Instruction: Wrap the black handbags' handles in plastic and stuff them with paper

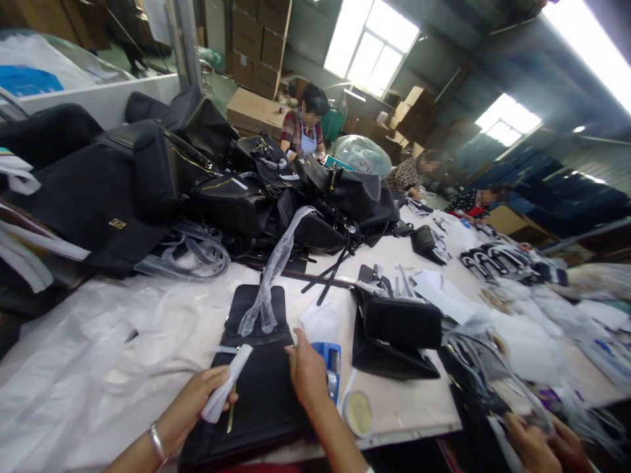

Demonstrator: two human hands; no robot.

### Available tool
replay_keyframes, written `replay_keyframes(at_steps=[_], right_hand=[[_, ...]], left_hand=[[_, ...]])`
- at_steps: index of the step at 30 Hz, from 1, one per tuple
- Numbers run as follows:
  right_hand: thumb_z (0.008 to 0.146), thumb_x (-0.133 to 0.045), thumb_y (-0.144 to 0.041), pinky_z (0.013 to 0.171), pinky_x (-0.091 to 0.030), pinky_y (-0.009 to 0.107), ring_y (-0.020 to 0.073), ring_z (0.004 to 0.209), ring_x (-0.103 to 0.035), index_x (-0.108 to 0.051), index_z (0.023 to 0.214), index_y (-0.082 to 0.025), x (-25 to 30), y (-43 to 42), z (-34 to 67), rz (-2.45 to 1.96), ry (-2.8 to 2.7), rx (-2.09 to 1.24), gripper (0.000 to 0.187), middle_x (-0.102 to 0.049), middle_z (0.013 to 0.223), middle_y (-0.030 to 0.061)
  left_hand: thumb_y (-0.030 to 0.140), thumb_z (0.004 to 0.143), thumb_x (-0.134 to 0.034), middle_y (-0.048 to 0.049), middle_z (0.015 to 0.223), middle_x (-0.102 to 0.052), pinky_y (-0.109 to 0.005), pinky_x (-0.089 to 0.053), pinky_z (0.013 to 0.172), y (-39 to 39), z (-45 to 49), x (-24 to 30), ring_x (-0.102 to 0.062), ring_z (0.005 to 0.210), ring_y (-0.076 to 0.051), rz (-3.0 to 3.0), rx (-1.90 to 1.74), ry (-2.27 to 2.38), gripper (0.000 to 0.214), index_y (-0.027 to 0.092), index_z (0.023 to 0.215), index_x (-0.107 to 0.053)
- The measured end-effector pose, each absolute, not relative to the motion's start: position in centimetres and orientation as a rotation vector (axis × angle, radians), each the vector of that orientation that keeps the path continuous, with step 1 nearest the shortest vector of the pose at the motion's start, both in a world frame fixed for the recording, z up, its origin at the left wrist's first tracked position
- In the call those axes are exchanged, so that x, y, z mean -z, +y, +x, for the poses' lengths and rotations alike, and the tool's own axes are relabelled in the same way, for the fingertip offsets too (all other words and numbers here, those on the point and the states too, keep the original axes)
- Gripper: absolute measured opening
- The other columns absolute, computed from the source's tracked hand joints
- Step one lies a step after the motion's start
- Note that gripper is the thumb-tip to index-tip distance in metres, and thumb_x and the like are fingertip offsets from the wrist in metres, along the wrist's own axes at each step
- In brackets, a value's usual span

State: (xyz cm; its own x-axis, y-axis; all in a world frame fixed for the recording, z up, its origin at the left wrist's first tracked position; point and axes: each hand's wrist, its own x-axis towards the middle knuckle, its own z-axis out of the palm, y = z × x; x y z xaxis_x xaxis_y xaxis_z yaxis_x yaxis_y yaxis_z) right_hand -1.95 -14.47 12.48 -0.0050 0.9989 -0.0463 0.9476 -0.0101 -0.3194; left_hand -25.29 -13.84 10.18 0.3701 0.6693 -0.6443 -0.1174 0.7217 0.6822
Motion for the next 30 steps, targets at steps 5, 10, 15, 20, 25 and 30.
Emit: replay_keyframes(at_steps=[5,10,15,20,25,30], right_hand=[[0.077,-0.066,-0.020,0.078,-0.051,0.039,0.0305,0.095,-0.064,-0.053,0.119,-0.016,-11.3,-17.0,-0.5,-2.312,-1.917,-0.500,0.044,-0.064,0.105,0.0148],[0.075,-0.054,-0.006,0.087,-0.049,0.039,0.0277,0.104,-0.060,-0.047,0.126,-0.019,-10.6,-17.5,0.0,-2.135,-1.802,-0.522,0.053,-0.061,0.113,0.0124],[0.078,-0.048,-0.005,0.081,-0.052,0.036,0.0223,0.091,-0.064,-0.047,0.126,-0.023,-11.1,-18.3,0.2,-1.948,-1.565,-0.705,0.052,-0.066,0.099,0.0056],[0.080,-0.050,-0.010,0.068,-0.051,0.027,0.0181,0.076,-0.065,-0.057,0.115,-0.026,-12.6,-16.5,4.1,-1.746,-1.594,-0.995,0.039,-0.068,0.083,-0.0004],[0.088,-0.045,-0.022,0.077,-0.049,0.031,0.0210,0.086,-0.066,-0.059,0.112,-0.019,-9.6,-10.5,13.2,-2.141,-1.451,-0.434,0.028,-0.069,0.093,0.0067],[0.081,-0.057,-0.021,0.086,-0.046,0.038,0.0279,0.100,-0.061,-0.055,0.118,-0.013,-5.3,-6.1,16.8,-2.199,-1.517,-0.395,0.038,-0.066,0.106,0.0143]], left_hand=[[0.045,0.068,-0.069,-0.0064,0.067,-0.069,-0.029,-0.046,0.052,-11.9,-25.9,-10.0,-0.065,0.066,-0.028,0.954,-0.481,1.208,0.027,0.020,0.081,-0.071],[0.026,0.066,-0.066,-0.0130,0.092,-0.070,-0.036,-0.049,0.074,-9.1,-24.3,-10.6,-0.062,0.100,-0.035,1.319,-0.695,1.452,0.036,0.024,0.102,-0.070],[0.048,0.070,-0.069,-0.0128,0.092,-0.071,-0.037,-0.051,0.072,-10.6,-16.4,-10.9,-0.066,0.086,-0.031,0.953,-0.469,1.182,0.049,0.019,0.108,-0.065],[0.053,0.068,-0.070,-0.0081,0.086,-0.072,-0.030,-0.050,0.070,-12.7,-10.8,-9.6,-0.067,0.078,-0.022,0.593,-0.394,0.980,0.048,0.016,0.099,-0.064],[0.044,0.070,-0.065,-0.0100,0.098,-0.071,-0.038,-0.051,0.083,-11.1,-10.5,-7.2,-0.067,0.090,-0.027,1.063,-0.473,1.233,0.050,0.016,0.110,-0.057],[0.040,0.085,-0.049,-0.0107,0.135,-0.053,-0.044,-0.038,0.106,-7.2,-7.7,-6.5,-0.052,0.122,-0.027,1.669,-0.597,1.448,0.052,0.019,0.132,-0.043]])
